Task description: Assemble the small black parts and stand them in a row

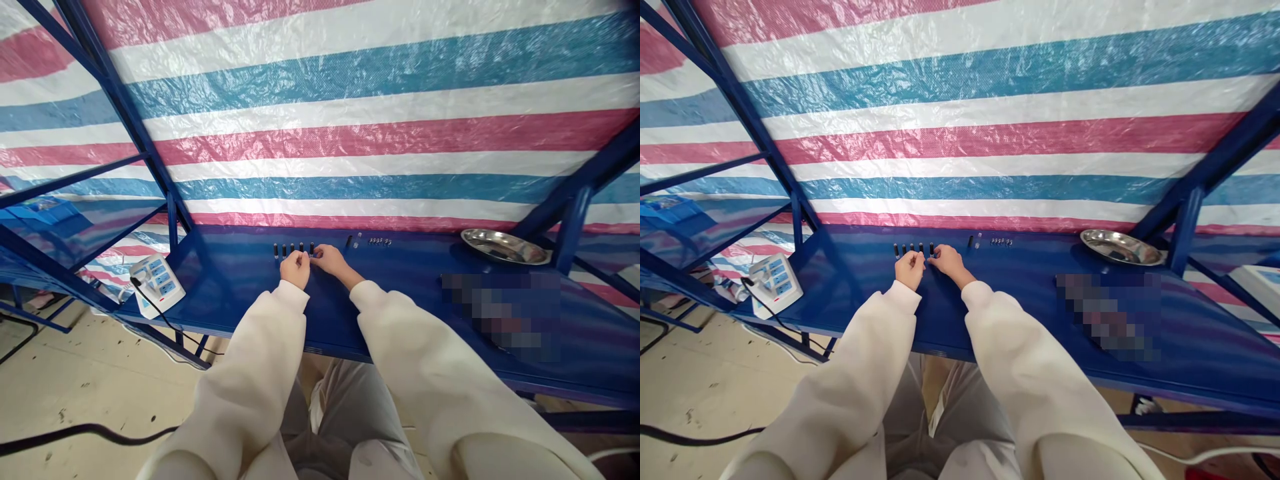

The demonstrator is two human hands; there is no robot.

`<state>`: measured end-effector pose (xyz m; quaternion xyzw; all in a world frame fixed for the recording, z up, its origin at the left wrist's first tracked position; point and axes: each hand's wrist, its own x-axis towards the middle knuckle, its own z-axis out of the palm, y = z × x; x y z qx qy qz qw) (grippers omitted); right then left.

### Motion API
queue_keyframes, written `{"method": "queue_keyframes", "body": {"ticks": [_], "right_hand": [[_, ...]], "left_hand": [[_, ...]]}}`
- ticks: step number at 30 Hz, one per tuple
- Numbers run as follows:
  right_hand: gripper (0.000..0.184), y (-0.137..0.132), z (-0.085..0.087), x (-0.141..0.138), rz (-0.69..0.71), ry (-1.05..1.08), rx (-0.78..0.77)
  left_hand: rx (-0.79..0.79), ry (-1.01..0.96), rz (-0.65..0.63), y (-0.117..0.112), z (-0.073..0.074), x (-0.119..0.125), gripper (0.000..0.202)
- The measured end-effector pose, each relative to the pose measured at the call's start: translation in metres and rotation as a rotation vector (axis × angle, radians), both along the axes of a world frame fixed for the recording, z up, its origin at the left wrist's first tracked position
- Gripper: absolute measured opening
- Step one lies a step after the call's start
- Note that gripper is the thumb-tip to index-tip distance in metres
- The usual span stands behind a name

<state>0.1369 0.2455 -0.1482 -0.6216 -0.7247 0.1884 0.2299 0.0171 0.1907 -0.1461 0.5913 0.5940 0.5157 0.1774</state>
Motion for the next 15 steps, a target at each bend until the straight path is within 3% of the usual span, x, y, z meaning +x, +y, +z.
{"method": "queue_keyframes", "body": {"ticks": [9,13,15], "right_hand": [[0.015,-0.001,-0.001,-0.003,-0.091,0.038,0.022],[0.014,-0.016,0.016,0.009,-0.042,-0.026,0.128],[0.013,-0.029,0.028,0.014,0.002,-0.16,0.192]], "left_hand": [[0.007,0.01,-0.019,-0.002,0.002,0.001,0.029],[0.015,0.026,-0.073,-0.005,0.006,0.006,0.022],[0.027,0.031,-0.135,-0.007,0.007,0.007,0.031]]}}
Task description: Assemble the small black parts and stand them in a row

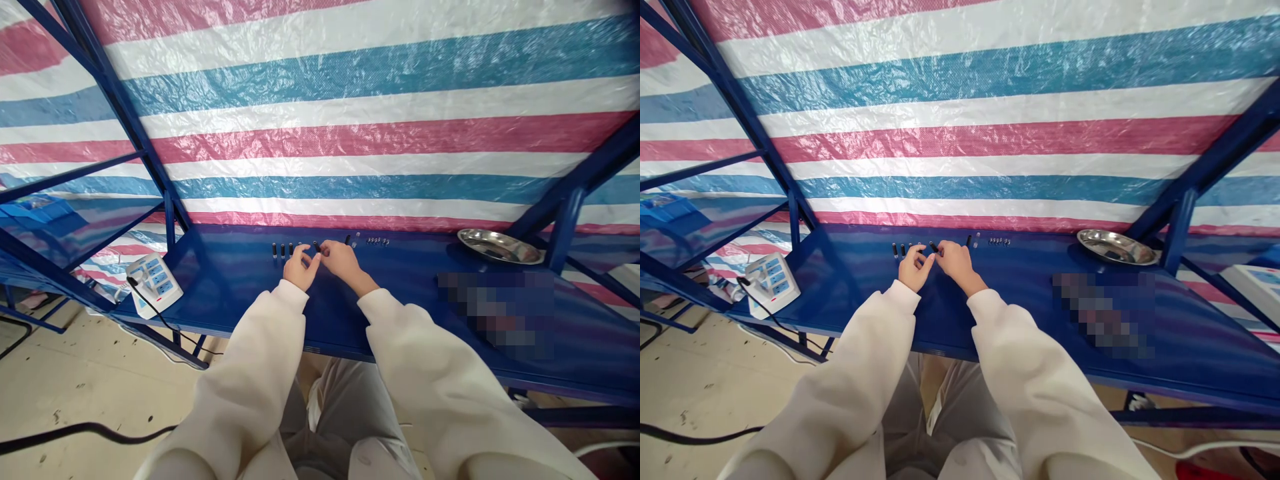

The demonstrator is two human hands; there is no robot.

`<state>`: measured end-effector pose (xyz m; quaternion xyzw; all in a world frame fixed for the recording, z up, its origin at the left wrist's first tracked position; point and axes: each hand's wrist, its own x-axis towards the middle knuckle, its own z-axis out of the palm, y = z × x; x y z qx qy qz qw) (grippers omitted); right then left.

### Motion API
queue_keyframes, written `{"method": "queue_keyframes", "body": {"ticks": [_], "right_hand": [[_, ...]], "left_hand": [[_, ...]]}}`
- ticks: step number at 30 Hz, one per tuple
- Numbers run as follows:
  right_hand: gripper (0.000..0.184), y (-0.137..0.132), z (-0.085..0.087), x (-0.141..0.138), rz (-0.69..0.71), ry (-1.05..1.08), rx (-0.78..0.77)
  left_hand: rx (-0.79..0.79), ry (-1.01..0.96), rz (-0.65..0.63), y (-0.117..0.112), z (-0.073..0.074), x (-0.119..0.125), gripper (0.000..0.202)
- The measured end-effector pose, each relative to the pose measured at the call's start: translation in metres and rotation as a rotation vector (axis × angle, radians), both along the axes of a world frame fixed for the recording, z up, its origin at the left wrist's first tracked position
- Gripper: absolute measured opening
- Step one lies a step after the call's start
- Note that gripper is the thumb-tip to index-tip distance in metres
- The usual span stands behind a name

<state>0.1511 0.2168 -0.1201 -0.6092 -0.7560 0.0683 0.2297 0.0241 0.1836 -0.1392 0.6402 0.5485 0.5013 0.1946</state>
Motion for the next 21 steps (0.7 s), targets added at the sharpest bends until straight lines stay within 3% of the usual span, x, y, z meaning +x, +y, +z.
{"method": "queue_keyframes", "body": {"ticks": [3,7,14,18,21], "right_hand": [[0.016,-0.021,0.014,0.003,0.001,-0.198,0.1],[0.02,-0.038,0.017,0.003,-0.009,-0.231,0.163],[0.032,-0.04,-0.002,0.012,-0.116,0.176,0.311],[0.042,-0.04,-0.01,0.015,-0.136,0.489,0.236],[0.047,-0.041,-0.012,0.014,-0.083,0.583,0.166]], "left_hand": [[0.044,-0.008,-0.074,0.0,-0.001,-0.001,0.042],[0.104,0.002,-0.142,0.005,-0.007,-0.004,0.028],[0.116,-0.014,-0.167,0.008,-0.01,-0.005,0.018],[0.12,-0.04,-0.166,0.008,-0.01,-0.004,0.019],[0.148,-0.035,-0.199,0.008,-0.01,-0.004,0.021]]}}
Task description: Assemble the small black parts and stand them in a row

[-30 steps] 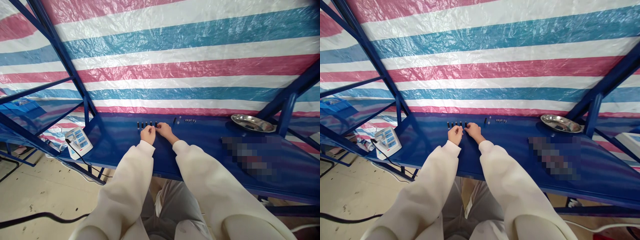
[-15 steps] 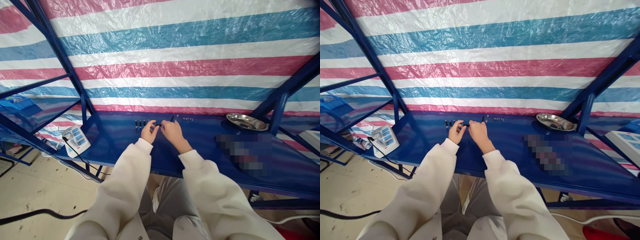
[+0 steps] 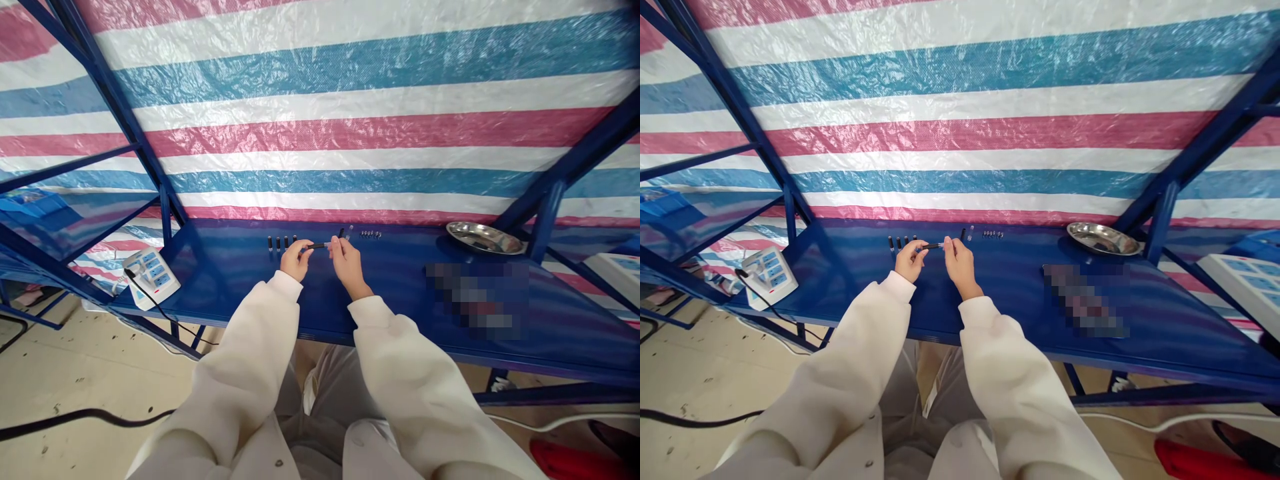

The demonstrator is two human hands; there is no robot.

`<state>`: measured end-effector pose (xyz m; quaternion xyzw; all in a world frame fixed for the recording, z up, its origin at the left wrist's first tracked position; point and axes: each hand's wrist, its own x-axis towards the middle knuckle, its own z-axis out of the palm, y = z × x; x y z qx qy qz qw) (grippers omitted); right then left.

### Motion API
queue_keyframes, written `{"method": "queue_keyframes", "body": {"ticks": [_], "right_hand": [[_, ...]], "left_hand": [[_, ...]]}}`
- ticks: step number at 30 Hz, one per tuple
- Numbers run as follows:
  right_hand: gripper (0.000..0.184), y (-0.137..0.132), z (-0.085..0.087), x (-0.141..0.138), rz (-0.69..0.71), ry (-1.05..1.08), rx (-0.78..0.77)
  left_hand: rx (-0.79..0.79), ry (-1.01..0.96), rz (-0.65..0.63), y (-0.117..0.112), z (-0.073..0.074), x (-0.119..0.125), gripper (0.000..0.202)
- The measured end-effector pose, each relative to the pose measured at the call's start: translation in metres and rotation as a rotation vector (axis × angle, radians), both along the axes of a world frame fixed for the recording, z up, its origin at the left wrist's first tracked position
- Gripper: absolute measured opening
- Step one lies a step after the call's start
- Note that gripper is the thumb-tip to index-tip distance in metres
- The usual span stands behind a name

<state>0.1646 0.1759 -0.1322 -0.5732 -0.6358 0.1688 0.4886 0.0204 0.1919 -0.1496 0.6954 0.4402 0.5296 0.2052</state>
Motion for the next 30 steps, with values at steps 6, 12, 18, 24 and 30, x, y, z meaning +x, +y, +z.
{"method": "queue_keyframes", "body": {"ticks": [6,12,18,24,30], "right_hand": [[0.048,-0.003,0.0011,-0.0028,0.062,-0.007,0.027],[0.048,-0.0031,-0.0004,-0.0034,0.115,0.121,0.046],[0.049,-0.0014,-0.0039,-0.0051,0.148,0.235,0.072],[0.048,-0.0014,-0.0042,-0.0067,0.169,0.257,0.086],[0.048,-0.0029,-0.0022,-0.0067,0.166,0.208,0.09]], "left_hand": [[0.021,0.029,-0.029,-0.0004,-0.0011,0.0001,0.022],[0.005,-0.027,-0.065,-0.0015,0.0,0.0011,0.026],[0.07,-0.033,-0.09,0.0011,-0.0025,0.0016,0.03],[0.063,0.062,-0.082,-0.0003,-0.0035,0.0017,0.04],[0.01,0.074,-0.028,-0.0041,-0.0002,0.0027,0.051]]}}
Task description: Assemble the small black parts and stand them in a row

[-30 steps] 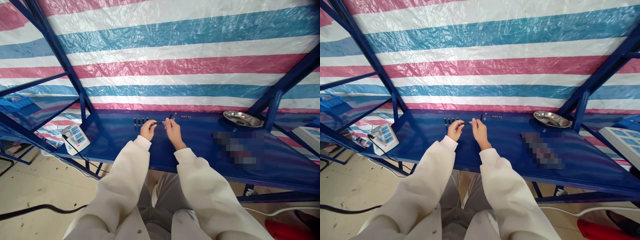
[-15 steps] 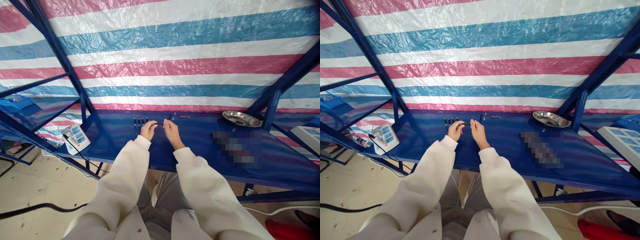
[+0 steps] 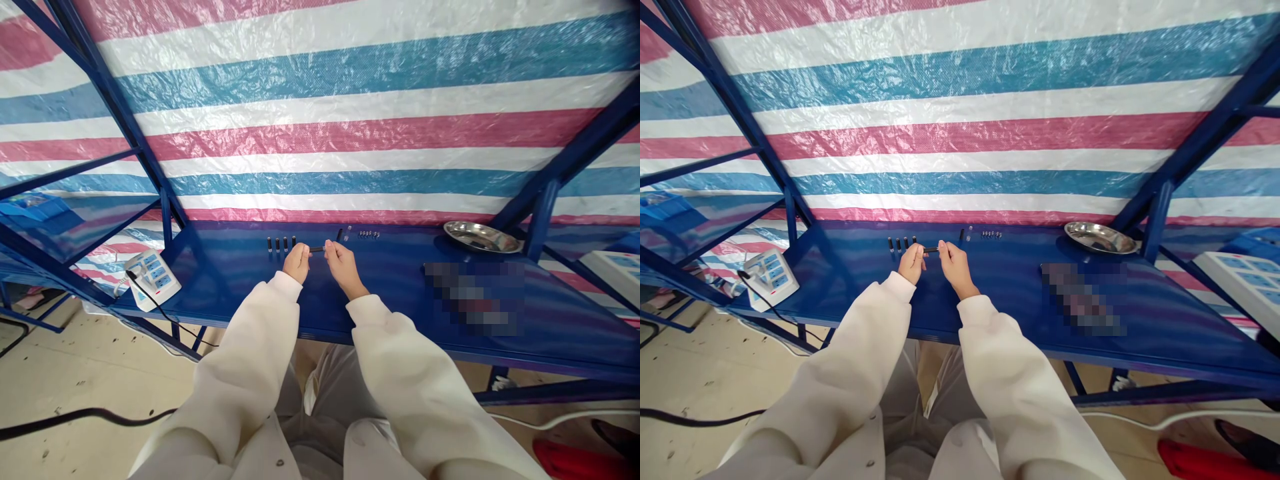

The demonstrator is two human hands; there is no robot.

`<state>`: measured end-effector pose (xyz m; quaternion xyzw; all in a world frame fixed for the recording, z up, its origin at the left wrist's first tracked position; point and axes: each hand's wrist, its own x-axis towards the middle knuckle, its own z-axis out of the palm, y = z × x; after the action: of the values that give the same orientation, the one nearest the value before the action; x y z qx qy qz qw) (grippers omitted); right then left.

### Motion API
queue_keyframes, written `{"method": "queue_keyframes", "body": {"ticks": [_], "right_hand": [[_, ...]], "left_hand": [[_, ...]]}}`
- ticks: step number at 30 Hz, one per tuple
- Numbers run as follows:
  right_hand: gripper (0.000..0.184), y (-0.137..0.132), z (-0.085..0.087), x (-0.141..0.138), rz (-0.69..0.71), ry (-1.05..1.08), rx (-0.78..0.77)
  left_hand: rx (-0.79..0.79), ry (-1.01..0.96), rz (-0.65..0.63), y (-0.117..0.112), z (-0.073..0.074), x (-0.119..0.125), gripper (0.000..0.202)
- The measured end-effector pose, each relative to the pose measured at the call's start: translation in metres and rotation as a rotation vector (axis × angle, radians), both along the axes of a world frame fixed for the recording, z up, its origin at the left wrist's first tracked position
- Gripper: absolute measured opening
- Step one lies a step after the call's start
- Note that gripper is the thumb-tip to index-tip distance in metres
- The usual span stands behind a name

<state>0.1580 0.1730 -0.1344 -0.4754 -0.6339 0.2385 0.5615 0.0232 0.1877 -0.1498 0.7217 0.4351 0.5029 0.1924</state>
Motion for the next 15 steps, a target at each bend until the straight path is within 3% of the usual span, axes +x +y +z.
{"method": "queue_keyframes", "body": {"ticks": [15], "right_hand": [[0.041,0.008,-0.011,0.008,0.038,-0.002,-0.005]], "left_hand": [[-0.055,-0.047,0.089,0.002,-0.002,-0.001,0.044]]}}
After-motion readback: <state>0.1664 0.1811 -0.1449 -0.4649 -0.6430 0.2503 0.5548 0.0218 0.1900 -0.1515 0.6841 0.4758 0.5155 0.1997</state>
